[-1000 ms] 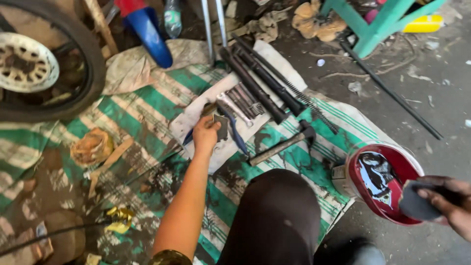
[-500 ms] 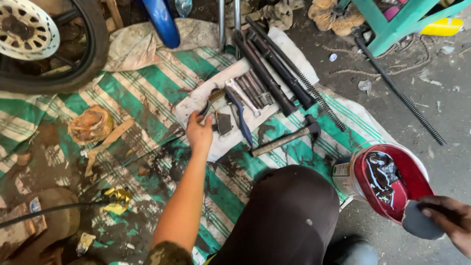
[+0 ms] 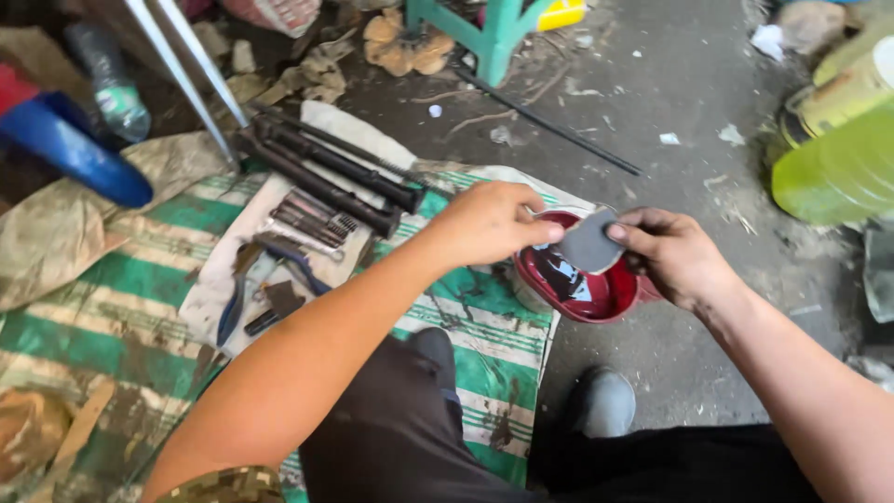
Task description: The person pours red liquid from a bottle into a red container and uses a brush to clean a cylindrical metal part. They then open a toolbox, move items aside, and retrieve a power drill before returning to clean the metal part with the brush and liquid.
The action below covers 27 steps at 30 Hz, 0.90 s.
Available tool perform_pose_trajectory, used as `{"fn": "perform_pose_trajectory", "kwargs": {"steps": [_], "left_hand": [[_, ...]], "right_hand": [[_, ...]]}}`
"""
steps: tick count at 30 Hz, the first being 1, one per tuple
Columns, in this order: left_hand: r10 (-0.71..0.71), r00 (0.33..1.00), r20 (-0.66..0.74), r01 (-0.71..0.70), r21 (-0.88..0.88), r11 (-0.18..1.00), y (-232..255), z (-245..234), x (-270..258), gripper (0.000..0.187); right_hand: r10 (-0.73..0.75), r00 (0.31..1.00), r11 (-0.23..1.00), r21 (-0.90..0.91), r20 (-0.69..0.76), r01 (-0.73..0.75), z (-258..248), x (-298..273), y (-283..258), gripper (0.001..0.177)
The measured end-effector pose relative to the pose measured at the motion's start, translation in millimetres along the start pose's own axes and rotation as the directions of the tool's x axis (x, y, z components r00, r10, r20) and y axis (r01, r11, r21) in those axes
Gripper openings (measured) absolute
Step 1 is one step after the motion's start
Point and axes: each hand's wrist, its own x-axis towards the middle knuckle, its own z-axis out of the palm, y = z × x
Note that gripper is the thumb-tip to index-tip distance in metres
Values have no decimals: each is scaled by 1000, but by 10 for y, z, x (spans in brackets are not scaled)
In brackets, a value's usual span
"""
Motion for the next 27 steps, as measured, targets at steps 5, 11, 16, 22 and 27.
{"fn": "perform_pose_trajectory", "kwargs": {"steps": [5, 11, 16, 22, 27], "left_hand": [[65, 998, 8, -65, 61, 996, -134, 537, 451, 32], [156, 971, -183, -116, 211, 971, -458, -52, 334, 12], [102, 965, -241, -51, 208, 977, -773, -151, 455, 17], [161, 953, -257, -96, 248, 964, -821, -15, 568, 11], [217, 949, -229, -143, 301, 943, -787, -32, 546, 8]], "right_hand": [[-27, 1000, 999, 17, 4, 27, -73, -53, -159, 22], [-110, 992, 617, -778, 66, 120, -497, 114, 155, 24], [-90, 985, 369, -914, 147, 169, -381, 111, 311, 24], [-84, 978, -26, -982, 190, 188, 177, 88, 404, 23], [-114, 973, -91, -977, 202, 192, 390, 725, 1172, 29]]}}
